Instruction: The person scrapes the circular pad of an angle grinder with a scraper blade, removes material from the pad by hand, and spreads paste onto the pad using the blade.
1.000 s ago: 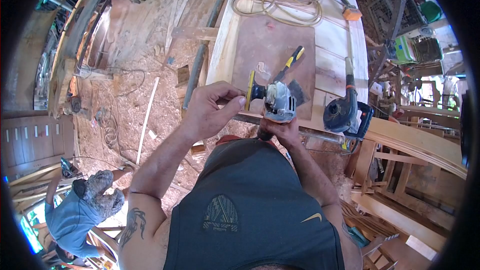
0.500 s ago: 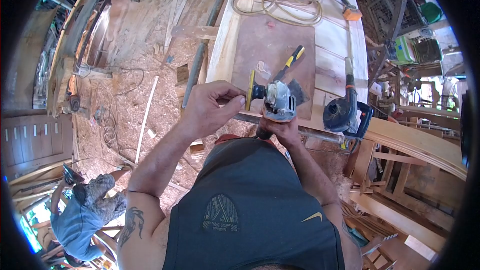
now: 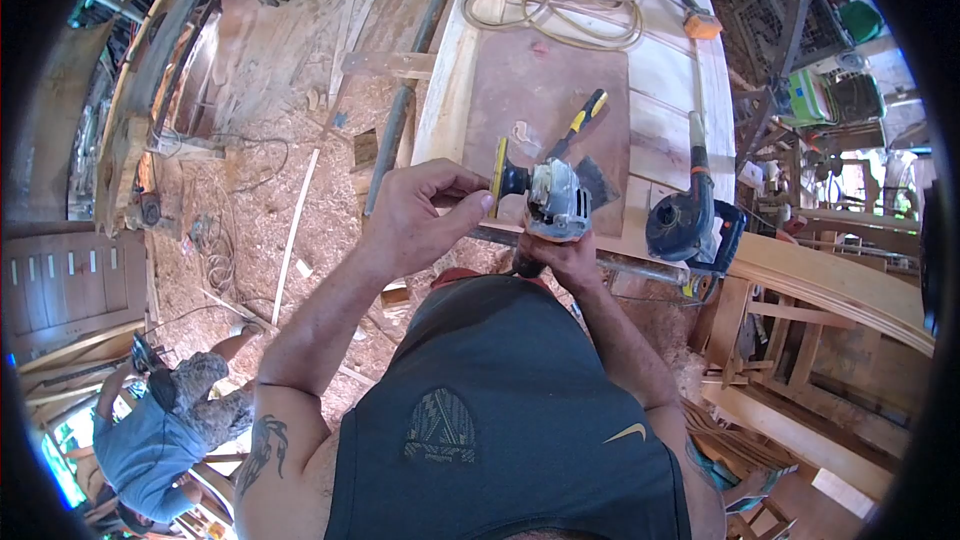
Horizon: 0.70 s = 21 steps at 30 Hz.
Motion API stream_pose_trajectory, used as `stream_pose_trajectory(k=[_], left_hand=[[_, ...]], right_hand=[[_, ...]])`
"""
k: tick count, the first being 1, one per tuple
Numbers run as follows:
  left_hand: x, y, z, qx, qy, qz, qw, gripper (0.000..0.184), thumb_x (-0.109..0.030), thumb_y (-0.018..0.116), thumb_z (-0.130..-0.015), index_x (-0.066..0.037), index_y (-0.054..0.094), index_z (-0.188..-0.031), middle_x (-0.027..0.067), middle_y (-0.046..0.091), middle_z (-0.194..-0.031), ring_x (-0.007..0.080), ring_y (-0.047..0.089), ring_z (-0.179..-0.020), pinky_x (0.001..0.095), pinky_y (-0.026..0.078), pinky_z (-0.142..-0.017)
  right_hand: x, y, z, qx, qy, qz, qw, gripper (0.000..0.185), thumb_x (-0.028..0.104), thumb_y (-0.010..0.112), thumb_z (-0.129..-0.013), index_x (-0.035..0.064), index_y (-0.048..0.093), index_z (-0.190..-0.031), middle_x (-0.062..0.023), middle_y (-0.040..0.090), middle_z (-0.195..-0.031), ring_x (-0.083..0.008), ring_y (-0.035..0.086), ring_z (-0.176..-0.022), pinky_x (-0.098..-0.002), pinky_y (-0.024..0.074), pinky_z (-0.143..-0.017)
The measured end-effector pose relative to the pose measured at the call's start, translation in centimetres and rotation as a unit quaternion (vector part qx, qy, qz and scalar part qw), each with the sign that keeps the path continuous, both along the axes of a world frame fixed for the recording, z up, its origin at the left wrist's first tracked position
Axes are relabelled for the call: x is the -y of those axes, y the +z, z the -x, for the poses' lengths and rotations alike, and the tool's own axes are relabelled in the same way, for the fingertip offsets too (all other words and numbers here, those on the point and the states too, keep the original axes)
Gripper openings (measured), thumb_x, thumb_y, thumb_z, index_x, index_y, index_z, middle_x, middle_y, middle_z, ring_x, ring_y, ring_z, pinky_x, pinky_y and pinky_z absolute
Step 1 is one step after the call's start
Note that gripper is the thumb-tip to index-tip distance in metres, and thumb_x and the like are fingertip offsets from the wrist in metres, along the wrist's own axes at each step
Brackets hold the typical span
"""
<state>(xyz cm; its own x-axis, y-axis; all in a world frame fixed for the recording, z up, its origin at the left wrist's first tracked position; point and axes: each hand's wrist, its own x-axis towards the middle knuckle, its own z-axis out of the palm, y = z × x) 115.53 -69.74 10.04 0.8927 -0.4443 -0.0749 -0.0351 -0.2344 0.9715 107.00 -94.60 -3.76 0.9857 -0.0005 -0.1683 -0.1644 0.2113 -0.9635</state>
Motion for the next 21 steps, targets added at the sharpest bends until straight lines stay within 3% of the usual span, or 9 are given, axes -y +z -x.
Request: stream_pose_trajectory(k=[3,21], left_hand=[[0.2,0.2,0.3,0.007,0.005,0.002,1.0,0.016,-0.009,0.076,-0.101,0.005,0.074,-0.109,0.009,0.076,-0.098,0.0111,0.073,-0.094,0.028,0.062,-0.089],[1.5,-1.0,1.7,0.105,0.062,0.01,0.992,0.007,-0.004,0.071,-0.1,0.003,0.072,-0.1,0.0075,0.072,-0.094,0.0111,0.071,-0.088,0.0295,0.058,-0.081]], right_hand=[[0.1,0.9,-0.3,-0.006,0.015,0.053,0.998,0.044,-0.005,0.085,-0.085,-0.0008,0.068,-0.126,-0.0096,0.076,-0.112,-0.0187,0.073,-0.101,-0.0373,0.0617,-0.09],[0.4,0.2,0.0,-0.024,0.014,-0.027,0.999,0.052,-0.004,0.09,-0.081,0.0001,0.067,-0.128,-0.0096,0.076,-0.115,-0.0185,0.073,-0.106,-0.038,0.062,-0.094]])
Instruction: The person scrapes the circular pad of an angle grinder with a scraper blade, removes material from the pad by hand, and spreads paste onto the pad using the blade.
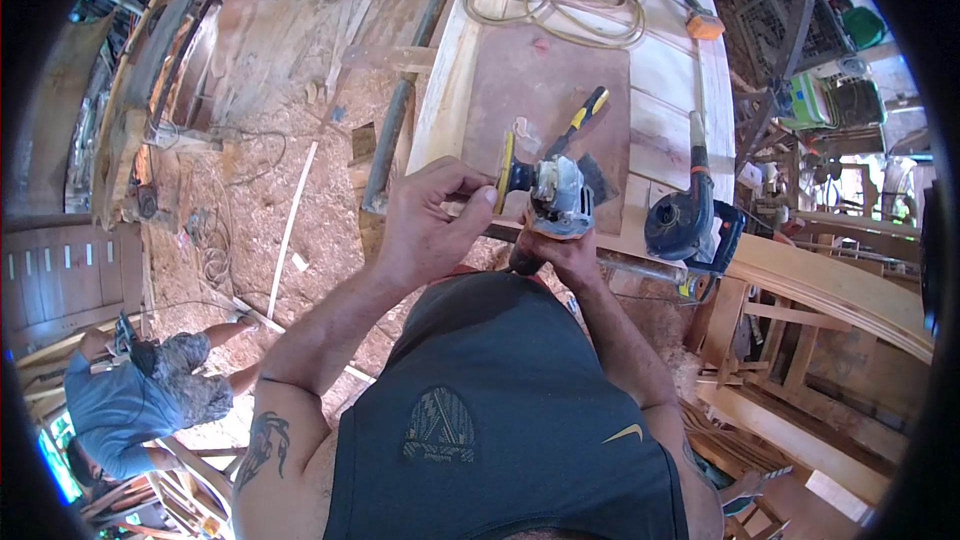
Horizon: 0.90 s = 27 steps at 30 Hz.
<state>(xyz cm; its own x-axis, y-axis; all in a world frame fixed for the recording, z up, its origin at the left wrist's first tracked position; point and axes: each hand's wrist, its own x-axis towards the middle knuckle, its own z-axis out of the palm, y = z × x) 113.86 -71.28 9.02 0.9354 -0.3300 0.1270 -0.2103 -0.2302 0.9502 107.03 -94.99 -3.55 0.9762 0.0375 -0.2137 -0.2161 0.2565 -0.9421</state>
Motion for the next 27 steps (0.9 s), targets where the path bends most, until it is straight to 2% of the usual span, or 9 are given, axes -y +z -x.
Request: stream_pose_trajectory(k=[3,6,12,16,20,22,24,25,27], left_hand=[[0.2,-0.1,0.1,0.006,0.005,-0.001,1.0,0.007,-0.004,0.07,-0.1,0.003,0.071,-0.099,0.0073,0.071,-0.092,0.0109,0.069,-0.086,0.0292,0.057,-0.08],[0.5,-0.1,0.3,0.012,0.016,0.004,1.0,0.007,-0.004,0.07,-0.1,0.003,0.071,-0.097,0.007,0.071,-0.091,0.0106,0.069,-0.085,0.029,0.056,-0.079],[1.2,-0.2,0.7,0.022,0.032,0.02,0.999,0.006,-0.002,0.069,-0.099,0.002,0.071,-0.096,0.0061,0.07,-0.089,0.0106,0.068,-0.084,0.029,0.056,-0.079],[1.2,-0.1,0.8,0.026,0.034,0.011,0.999,0.005,-0.001,0.069,-0.099,0.002,0.071,-0.095,0.0063,0.07,-0.089,0.0106,0.068,-0.084,0.0285,0.056,-0.08],[1.2,-0.6,0.6,0.014,0.032,0.011,0.999,0.007,-0.005,0.07,-0.098,0.002,0.071,-0.099,0.008,0.07,-0.095,0.0138,0.069,-0.092,0.0313,0.056,-0.086],[0.7,-0.7,0.1,0.008,0.007,-0.023,1.0,0.017,-0.011,0.074,-0.098,0.001,0.071,-0.109,0.0102,0.071,-0.105,0.0174,0.07,-0.103,0.0346,0.056,-0.095],[0.5,-2.2,-1.2,0.057,0.001,-0.026,0.998,0.042,-0.02,0.078,-0.096,-0.001,0.064,-0.13,0.0132,0.067,-0.123,0.0229,0.066,-0.117,0.0403,0.052,-0.105],[0.5,-3.1,-1.8,0.082,-0.004,-0.029,0.996,0.055,-0.024,0.08,-0.095,-0.002,0.06,-0.14,0.0147,0.065,-0.131,0.0257,0.064,-0.123,0.0431,0.05,-0.11],[0.9,-4.3,-2.7,-0.008,-0.019,-0.01,1.0,0.079,-0.031,0.083,-0.092,-0.004,0.044,-0.156,0.0175,0.058,-0.143,0.03,0.06,-0.13,0.0477,0.046,-0.115]], right_hand=[[0.0,0.0,0.0,-0.018,-0.002,-0.028,0.999,0.053,-0.004,0.09,-0.081,0.0002,0.066,-0.128,-0.0095,0.076,-0.115,-0.0192,0.073,-0.106,-0.0377,0.062,-0.093],[-0.1,-0.2,0.1,0.002,-0.013,-0.014,1.0,0.048,-0.002,0.089,-0.081,0.0021,0.069,-0.124,-0.0084,0.076,-0.112,-0.0193,0.074,-0.096,-0.0371,0.0627,-0.084],[0.0,-0.1,0.0,0.0,-0.019,0.009,1.0,0.051,0.002,0.092,-0.078,0.0031,0.069,-0.124,-0.0076,0.076,-0.111,-0.0189,0.073,-0.098,-0.0376,0.0621,-0.087],[-0.2,0.0,0.1,-0.01,-0.025,-0.024,0.999,0.053,0.002,0.092,-0.077,0.0032,0.069,-0.124,-0.0078,0.076,-0.11,-0.0195,0.073,-0.099,-0.0382,0.0619,-0.089],[-0.3,0.0,0.0,-0.023,-0.025,-0.043,0.999,0.053,0.002,0.092,-0.077,0.0032,0.069,-0.125,-0.0082,0.076,-0.111,-0.0206,0.074,-0.1,-0.0388,0.0621,-0.089],[-0.5,-0.5,-0.3,-0.023,-0.022,-0.049,0.998,0.051,0.0,0.089,-0.08,0.003,0.068,-0.126,-0.0087,0.075,-0.111,-0.021,0.074,-0.097,-0.0385,0.0628,-0.086],[-0.6,-1.2,-1.2,-0.013,-0.012,-0.043,0.999,0.049,-0.005,0.084,-0.084,0.0026,0.066,-0.129,-0.0097,0.075,-0.112,-0.0214,0.075,-0.092,-0.0376,0.0641,-0.081],[-1.0,-1.2,-1.6,-0.02,-0.014,-0.102,0.995,0.043,0.0,0.085,-0.085,0.0034,0.069,-0.125,-0.0072,0.074,-0.11,-0.0193,0.073,-0.09,-0.0358,0.0614,-0.079],[-1.4,-1.7,-2.7,-0.062,-0.011,-0.119,0.991,0.042,0.003,0.085,-0.085,0.004,0.07,-0.124,-0.0059,0.074,-0.109,-0.0184,0.072,-0.092,-0.0365,0.0608,-0.08]])
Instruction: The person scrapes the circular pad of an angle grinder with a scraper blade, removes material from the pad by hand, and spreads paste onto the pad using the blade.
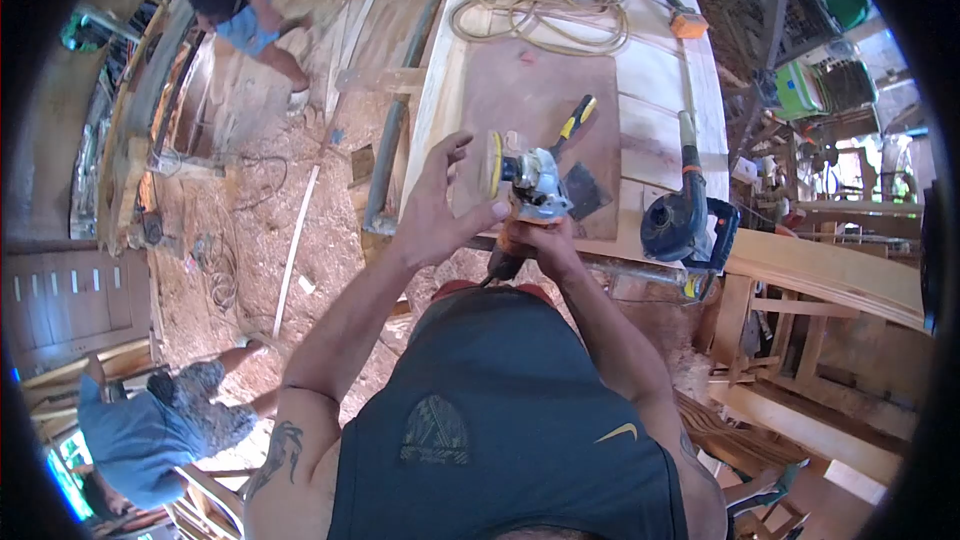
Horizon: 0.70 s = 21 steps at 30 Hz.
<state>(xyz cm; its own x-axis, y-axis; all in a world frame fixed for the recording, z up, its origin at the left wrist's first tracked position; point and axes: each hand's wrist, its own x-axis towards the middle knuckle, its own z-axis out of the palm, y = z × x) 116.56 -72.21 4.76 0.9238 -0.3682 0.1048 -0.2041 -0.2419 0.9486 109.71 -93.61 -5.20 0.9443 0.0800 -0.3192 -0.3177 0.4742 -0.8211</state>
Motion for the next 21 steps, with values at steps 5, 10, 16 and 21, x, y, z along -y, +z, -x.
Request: stream_pose_trajectory(k=[5,10,16,21], left_hand=[[1.3,-1.3,-3.0,-0.148,-0.012,0.041,0.988,0.105,-0.026,0.091,-0.086,-0.009,0.029,-0.169,0.0225,0.051,-0.151,0.0275,0.065,-0.119,0.0428,0.057,-0.102],[3.0,-3.1,-4.2,0.028,0.028,-0.078,0.996,0.094,-0.032,0.097,-0.076,-0.004,0.052,-0.155,0.0227,0.06,-0.139,0.0311,0.068,-0.115,0.0413,0.059,-0.098],[6.3,-4.0,-5.1,0.114,0.092,-0.222,0.964,0.096,-0.038,0.097,-0.072,-0.005,0.054,-0.151,0.0229,0.061,-0.134,0.0374,0.067,-0.12,0.0469,0.057,-0.101],[8.1,-5.4,-7.0,0.102,0.096,-0.276,0.951,0.092,-0.042,0.093,-0.071,-0.013,0.054,-0.149,0.0215,0.058,-0.13,0.042,0.067,-0.117,0.0512,0.058,-0.099]], right_hand=[[-0.8,-3.6,-2.2,-0.045,0.042,-0.128,0.99,0.042,0.01,0.085,-0.085,0.005,0.07,-0.124,-0.005,0.075,-0.112,-0.0185,0.073,-0.099,-0.0408,0.0602,-0.087],[-3.1,-6.8,-4.0,-0.019,0.024,-0.154,0.988,0.037,0.018,0.075,-0.1,0.0071,0.064,-0.134,-0.0069,0.072,-0.121,-0.0226,0.07,-0.114,-0.0465,0.0547,-0.104],[-3.6,-7.6,-4.4,-0.156,0.006,-0.03,0.987,0.042,0.028,0.068,-0.106,0.0037,0.059,-0.139,-0.0096,0.071,-0.126,-0.0244,0.071,-0.113,-0.0454,0.0573,-0.095],[1.4,-10.7,-2.7,-0.044,0.046,0.269,0.961,0.049,0.032,0.077,-0.095,-0.0004,0.065,-0.13,-0.0148,0.073,-0.12,-0.0304,0.074,-0.103,-0.044,0.0589,-0.082]])
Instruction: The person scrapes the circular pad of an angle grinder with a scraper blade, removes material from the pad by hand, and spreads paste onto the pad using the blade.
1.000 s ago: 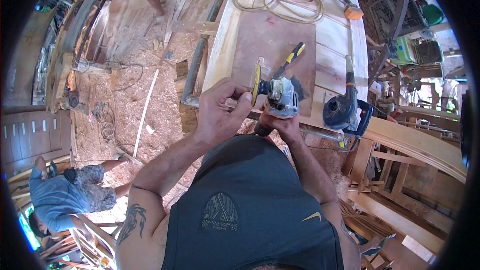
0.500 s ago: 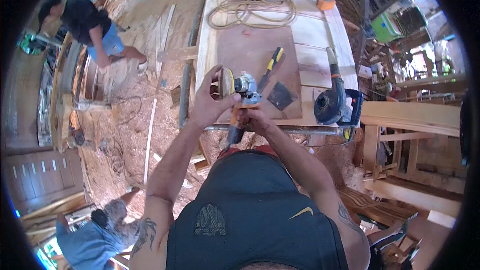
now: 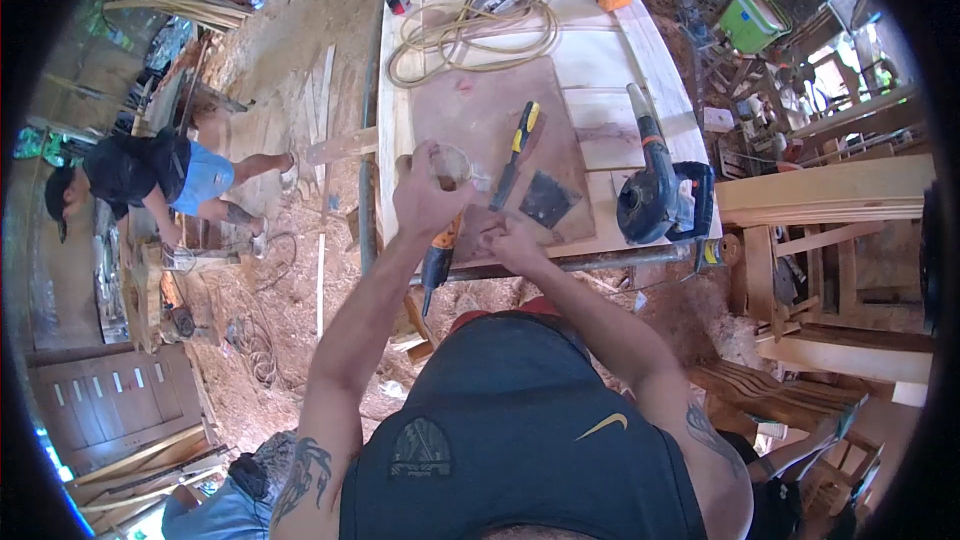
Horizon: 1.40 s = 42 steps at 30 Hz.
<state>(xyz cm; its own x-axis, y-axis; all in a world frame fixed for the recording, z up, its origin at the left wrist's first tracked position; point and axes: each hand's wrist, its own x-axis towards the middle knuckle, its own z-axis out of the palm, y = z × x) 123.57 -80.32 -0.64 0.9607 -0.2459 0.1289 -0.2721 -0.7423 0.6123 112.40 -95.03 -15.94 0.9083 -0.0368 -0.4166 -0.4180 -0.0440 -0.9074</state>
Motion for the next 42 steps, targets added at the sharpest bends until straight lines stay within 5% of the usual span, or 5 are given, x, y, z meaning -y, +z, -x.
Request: stream_pose_trajectory(k=[8,26,35,38,42], left_hand=[[2.3,-4.2,-3.1,-0.034,-0.014,-0.09,0.995,0.093,-0.046,0.091,-0.071,-0.015,0.054,-0.15,0.0236,0.056,-0.132,0.0439,0.067,-0.118,0.0522,0.058,-0.099],[-3.3,-4.4,-5.2,0.002,-0.196,0.061,0.979,0.088,-0.03,0.093,-0.078,-0.004,0.051,-0.15,0.028,0.048,-0.153,0.0442,0.057,-0.136,0.0482,0.052,-0.113],[-0.9,-5.6,-5.0,0.061,-0.158,0.022,0.985,0.072,-0.034,0.093,-0.078,-0.002,0.058,-0.133,0.0273,0.049,-0.152,0.0447,0.056,-0.137,0.0497,0.051,-0.112],[-0.3,-6.1,-4.9,0.067,-0.157,0.043,0.984,0.068,-0.031,0.092,-0.08,-0.001,0.058,-0.131,0.0278,0.052,-0.149,0.0463,0.057,-0.135,0.0496,0.051,-0.111],[0.1,-6.7,-4.8,0.046,-0.162,0.084,0.982,0.06,-0.024,0.087,-0.084,-0.002,0.057,-0.131,0.0274,0.055,-0.147,0.0448,0.059,-0.133,0.0476,0.051,-0.11]], right_hand=[[7.6,5.4,0.7,0.14,-0.006,0.494,0.858,0.061,0.031,0.08,-0.085,0.0046,0.064,-0.137,-0.0218,0.06,-0.145,-0.0439,0.048,-0.143,-0.0572,0.0417,-0.116],[8.0,6.1,-4.2,0.002,0.163,0.613,0.773,0.063,0.04,0.072,-0.091,0.0009,0.063,-0.14,-0.0245,0.064,-0.138,-0.0454,0.06,-0.131,-0.0535,0.0552,-0.104],[11.9,7.8,-6.7,-0.04,-0.019,0.481,0.876,0.037,0.028,0.061,-0.099,0.0004,0.074,-0.119,-0.0245,0.079,-0.105,-0.0419,0.077,-0.097,-0.0491,0.061,-0.087],[11.6,7.6,-5.6,0.026,-0.221,0.109,0.969,0.031,0.017,0.064,-0.1,-0.0041,0.073,-0.121,-0.0174,0.08,-0.104,-0.0307,0.078,-0.095,-0.0416,0.0622,-0.085],[9.5,8.7,-4.0,0.039,-0.291,-0.21,0.932,0.033,0.01,0.067,-0.099,-0.0086,0.069,-0.126,-0.0139,0.077,-0.112,-0.023,0.076,-0.098,-0.0375,0.0621,-0.09]])
